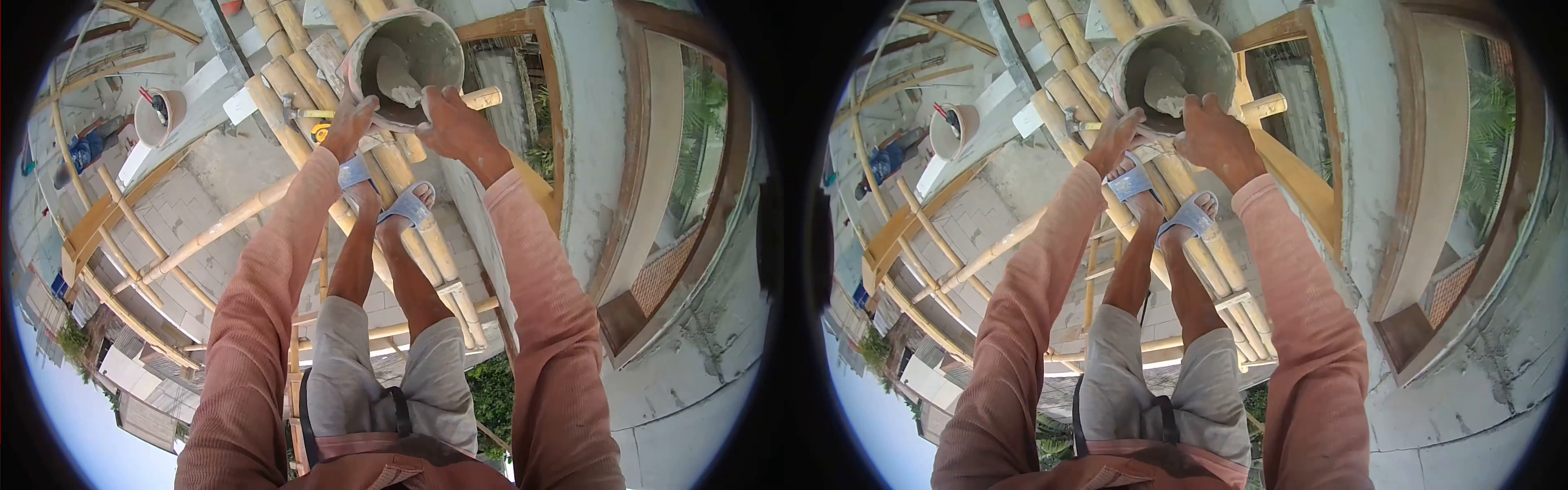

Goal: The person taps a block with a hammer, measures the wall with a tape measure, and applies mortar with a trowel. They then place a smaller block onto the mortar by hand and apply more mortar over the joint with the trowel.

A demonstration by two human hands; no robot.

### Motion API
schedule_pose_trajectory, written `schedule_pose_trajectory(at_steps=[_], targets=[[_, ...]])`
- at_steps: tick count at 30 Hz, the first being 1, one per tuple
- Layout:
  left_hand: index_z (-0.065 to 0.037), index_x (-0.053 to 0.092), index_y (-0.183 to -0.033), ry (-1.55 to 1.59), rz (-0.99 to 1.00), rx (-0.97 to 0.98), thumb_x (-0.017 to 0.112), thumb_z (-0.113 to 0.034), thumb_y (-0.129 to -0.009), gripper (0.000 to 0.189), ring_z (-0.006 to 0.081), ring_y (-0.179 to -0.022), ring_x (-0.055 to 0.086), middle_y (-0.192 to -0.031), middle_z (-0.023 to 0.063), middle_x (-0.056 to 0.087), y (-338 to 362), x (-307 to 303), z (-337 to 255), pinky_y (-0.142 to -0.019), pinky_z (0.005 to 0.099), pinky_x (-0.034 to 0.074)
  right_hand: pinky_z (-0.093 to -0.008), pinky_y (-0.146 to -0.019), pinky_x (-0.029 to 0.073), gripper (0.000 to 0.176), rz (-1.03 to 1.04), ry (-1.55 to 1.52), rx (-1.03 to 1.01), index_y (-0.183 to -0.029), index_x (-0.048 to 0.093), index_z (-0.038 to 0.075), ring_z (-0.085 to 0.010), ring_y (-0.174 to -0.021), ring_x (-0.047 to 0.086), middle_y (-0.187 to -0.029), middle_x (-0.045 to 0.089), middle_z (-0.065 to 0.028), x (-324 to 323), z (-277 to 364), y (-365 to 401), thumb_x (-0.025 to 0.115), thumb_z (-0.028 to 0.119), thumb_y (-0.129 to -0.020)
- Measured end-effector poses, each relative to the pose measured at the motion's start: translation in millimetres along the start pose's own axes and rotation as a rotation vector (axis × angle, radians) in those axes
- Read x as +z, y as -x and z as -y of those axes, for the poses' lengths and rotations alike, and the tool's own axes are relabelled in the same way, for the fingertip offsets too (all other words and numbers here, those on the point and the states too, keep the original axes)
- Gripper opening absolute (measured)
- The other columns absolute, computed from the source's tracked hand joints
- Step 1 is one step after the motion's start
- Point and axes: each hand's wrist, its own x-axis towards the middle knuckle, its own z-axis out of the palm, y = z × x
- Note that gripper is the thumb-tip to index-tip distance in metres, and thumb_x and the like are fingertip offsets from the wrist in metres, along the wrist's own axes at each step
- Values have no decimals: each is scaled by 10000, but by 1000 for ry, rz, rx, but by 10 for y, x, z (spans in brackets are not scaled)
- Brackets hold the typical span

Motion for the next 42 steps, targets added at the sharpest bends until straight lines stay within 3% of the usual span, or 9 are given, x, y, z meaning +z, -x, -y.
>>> schedule_pose_trajectory(at_steps=[2,6,11,17,19,24,31,35,42], targets=[[-82,55,-1621,-486,24,108,550,-140,-904,874,429,-1211,589,-1496,298,418,459,-110,-284,-1022,430,498,-486,-794,573,516,-134,48,-136,-1322,527,5,-395,-1046,671,-1236,584,-214,-316,-61,668,680,138,-847],[-127,39,-1630,-975,58,268,524,-116,-876,896,545,-1310,467,-1526,336,384,1638,-43,-1176,-1087,497,406,-481,-730,562,437,-381,279,-212,-1298,574,40,-352,-914,680,-1146,628,-144,-983,-32,1596,636,106,-870],[-175,144,-1625,-1008,83,313,512,-126,-877,835,506,-1335,457,-1483,315,446,2934,236,-2181,-1098,494,398,-474,-745,559,432,-265,291,-29,-1301,600,40,-336,-917,683,-1048,680,-129,-1576,320,2526,610,211,-905],[-98,291,-1584,-868,76,438,508,-135,-872,745,459,-1152,599,-1357,329,548,3888,620,-2988,-1009,465,450,-490,-829,540,539,-272,-52,-182,-1312,636,51,-368,-997,684,-1104,700,-164,-1509,150,3358,635,427,-927],[-60,317,-1567,-857,90,392,503,-133,-867,728,440,-1088,612,-1290,316,597,4190,815,-3168,-968,450,463,-443,-735,532,567,-76,-291,-122,-1310,649,62,-311,-853,692,-952,706,-140,-1780,474,3723,659,474,-919],[5,423,-1464,-711,112,499,536,-146,-852,641,272,-936,605,-1108,176,641,4588,1071,-3161,-895,391,491,-266,-466,346,571,234,-938,145,-1279,654,72,-64,-479,396,-612,492,42,-1763,654,4352,824,398,-842],[54,520,-1330,-361,173,303,564,-210,-859,542,189,-863,563,-943,86,588,4457,1105,-2836,-754,342,488,-257,-567,446,621,47,-1325,8,-1313,580,-2,-100,-555,545,-670,590,12,-1232,608,4618,852,269,-825],[21,506,-1351,-222,113,234,573,-198,-877,527,188,-944,588,-1032,71,581,4350,1202,-2624,-811,373,539,-324,-765,504,573,-10,-1517,-101,-1358,526,-10,-149,-731,621,-936,686,-87,-1425,552,4728,764,239,-899],[34,467,-1338,-22,61,188,611,-226,-917,516,253,-1081,653,-1253,149,588,4558,1169,-2375,-928,447,582,-249,-500,432,462,-341,-1462,-49,-1330,583,11,-102,-567,537,-802,557,-11,-2052,-36,4163,689,211,-927]])
